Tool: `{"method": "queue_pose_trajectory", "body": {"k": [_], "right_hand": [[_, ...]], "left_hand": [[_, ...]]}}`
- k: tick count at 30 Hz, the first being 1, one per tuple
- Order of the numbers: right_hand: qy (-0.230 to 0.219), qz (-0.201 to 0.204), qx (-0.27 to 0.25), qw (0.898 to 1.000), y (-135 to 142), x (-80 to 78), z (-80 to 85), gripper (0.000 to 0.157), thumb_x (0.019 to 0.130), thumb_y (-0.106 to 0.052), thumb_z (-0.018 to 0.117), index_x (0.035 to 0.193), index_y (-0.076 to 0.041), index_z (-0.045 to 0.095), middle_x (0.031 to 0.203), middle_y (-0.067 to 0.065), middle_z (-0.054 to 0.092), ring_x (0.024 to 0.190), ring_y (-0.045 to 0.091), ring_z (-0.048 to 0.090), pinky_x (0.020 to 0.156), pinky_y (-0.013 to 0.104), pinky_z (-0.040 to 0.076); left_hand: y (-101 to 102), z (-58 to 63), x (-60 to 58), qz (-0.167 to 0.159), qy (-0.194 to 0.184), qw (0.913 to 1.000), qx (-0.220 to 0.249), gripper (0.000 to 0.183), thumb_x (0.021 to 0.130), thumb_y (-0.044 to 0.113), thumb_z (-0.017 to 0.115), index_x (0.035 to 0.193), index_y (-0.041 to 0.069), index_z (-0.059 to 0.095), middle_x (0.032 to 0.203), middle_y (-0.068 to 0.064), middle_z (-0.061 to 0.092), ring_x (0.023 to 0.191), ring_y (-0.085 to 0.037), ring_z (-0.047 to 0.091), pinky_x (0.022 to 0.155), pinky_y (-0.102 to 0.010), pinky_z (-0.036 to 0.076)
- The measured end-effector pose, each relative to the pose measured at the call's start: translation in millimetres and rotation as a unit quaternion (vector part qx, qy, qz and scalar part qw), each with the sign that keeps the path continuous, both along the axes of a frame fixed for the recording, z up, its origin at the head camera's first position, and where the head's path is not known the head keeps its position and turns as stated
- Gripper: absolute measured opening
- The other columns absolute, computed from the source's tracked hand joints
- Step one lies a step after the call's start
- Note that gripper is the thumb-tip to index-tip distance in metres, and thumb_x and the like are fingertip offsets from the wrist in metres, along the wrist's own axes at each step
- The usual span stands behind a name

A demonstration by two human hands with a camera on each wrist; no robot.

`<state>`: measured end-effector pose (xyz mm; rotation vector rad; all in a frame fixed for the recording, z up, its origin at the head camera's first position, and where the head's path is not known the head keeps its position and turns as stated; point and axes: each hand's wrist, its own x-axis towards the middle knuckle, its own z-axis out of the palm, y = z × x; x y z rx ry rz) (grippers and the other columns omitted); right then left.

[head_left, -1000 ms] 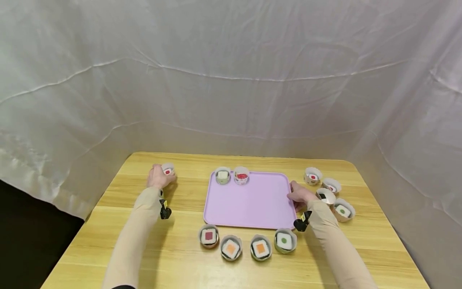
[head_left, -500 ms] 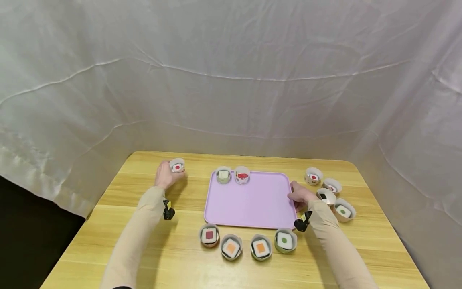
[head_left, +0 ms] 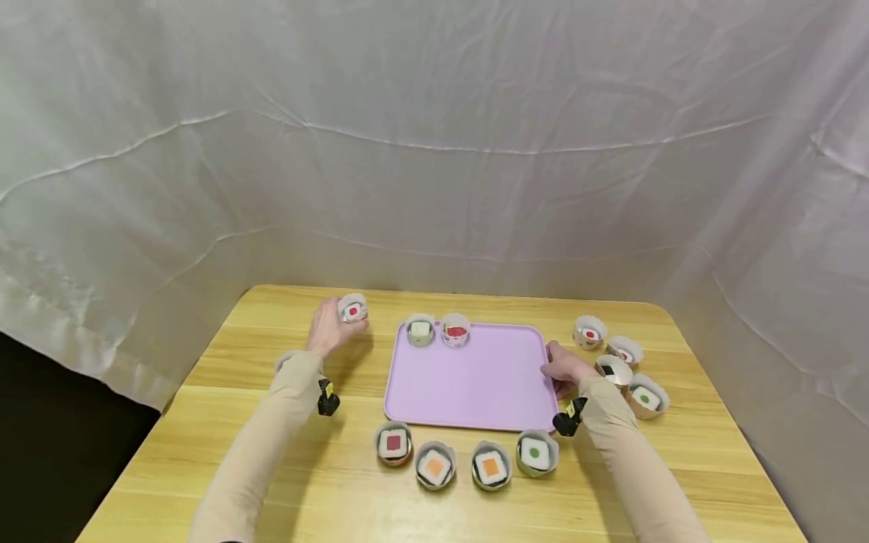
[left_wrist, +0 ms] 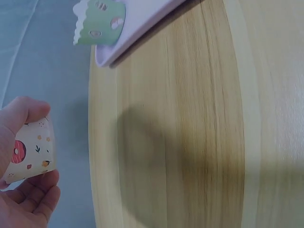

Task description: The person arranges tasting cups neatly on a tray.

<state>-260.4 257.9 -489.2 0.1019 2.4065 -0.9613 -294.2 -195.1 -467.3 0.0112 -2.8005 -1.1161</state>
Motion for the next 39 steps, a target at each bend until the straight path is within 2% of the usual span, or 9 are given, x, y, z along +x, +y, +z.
{"method": "queue_pose_trajectory", "body": {"k": [7,17,22,31,39], "right_hand": [[0.001,0.001,0.009,1.0,-0.9,-0.3,-0.5,0.032,0.099,-0.005,0.05,0.125,0.004,0.033,0.083,0.015,0.05,0.053,0.017,0.054,0.047,0.024,0.053],[0.003,0.002,0.022,1.0,1.2,-1.1,0.0,0.037,0.1,-0.008,0.051,0.129,0.004,0.032,0.089,0.018,0.051,0.054,0.017,0.054,0.048,0.025,0.054],[0.0,0.002,0.023,1.0,2.7,-1.0,-0.8,0.036,0.099,-0.008,0.051,0.128,0.004,0.031,0.091,0.019,0.05,0.055,0.018,0.054,0.048,0.026,0.055],[0.007,0.005,0.017,1.0,4.4,2.5,0.7,0.035,0.099,-0.007,0.05,0.126,0.005,0.032,0.088,0.018,0.05,0.054,0.018,0.054,0.047,0.025,0.053],[0.006,-0.001,-0.001,1.0,2.6,3.6,-0.5,0.032,0.099,-0.005,0.048,0.124,0.004,0.031,0.082,0.015,0.049,0.055,0.017,0.053,0.046,0.024,0.053]], "left_hand": [[11.4,2.2,2.6,-0.005,-0.011,0.9998,-0.017,0.07,0.082,0.026,0.08,0.136,-0.005,0.048,0.12,-0.025,0.061,0.11,-0.039,0.058,0.096,-0.051,0.053],[28.8,0.6,0.2,-0.03,0.01,0.9995,0.003,0.067,0.079,0.027,0.081,0.131,-0.002,0.051,0.118,-0.021,0.061,0.107,-0.036,0.059,0.096,-0.05,0.054],[38.7,1.5,-0.3,-0.04,0.009,0.9991,0.008,0.064,0.079,0.027,0.082,0.129,0.0,0.052,0.116,-0.019,0.062,0.106,-0.034,0.06,0.095,-0.048,0.054],[60.9,3.2,-0.8,-0.05,-0.004,0.9984,0.024,0.069,0.078,0.028,0.084,0.133,0.003,0.051,0.119,-0.019,0.066,0.109,-0.034,0.064,0.097,-0.047,0.055],[80.8,5.9,-3.1,-0.084,0.015,0.9962,0.015,0.065,0.079,0.031,0.084,0.13,0.005,0.053,0.114,-0.016,0.069,0.104,-0.032,0.067,0.091,-0.045,0.057]]}}
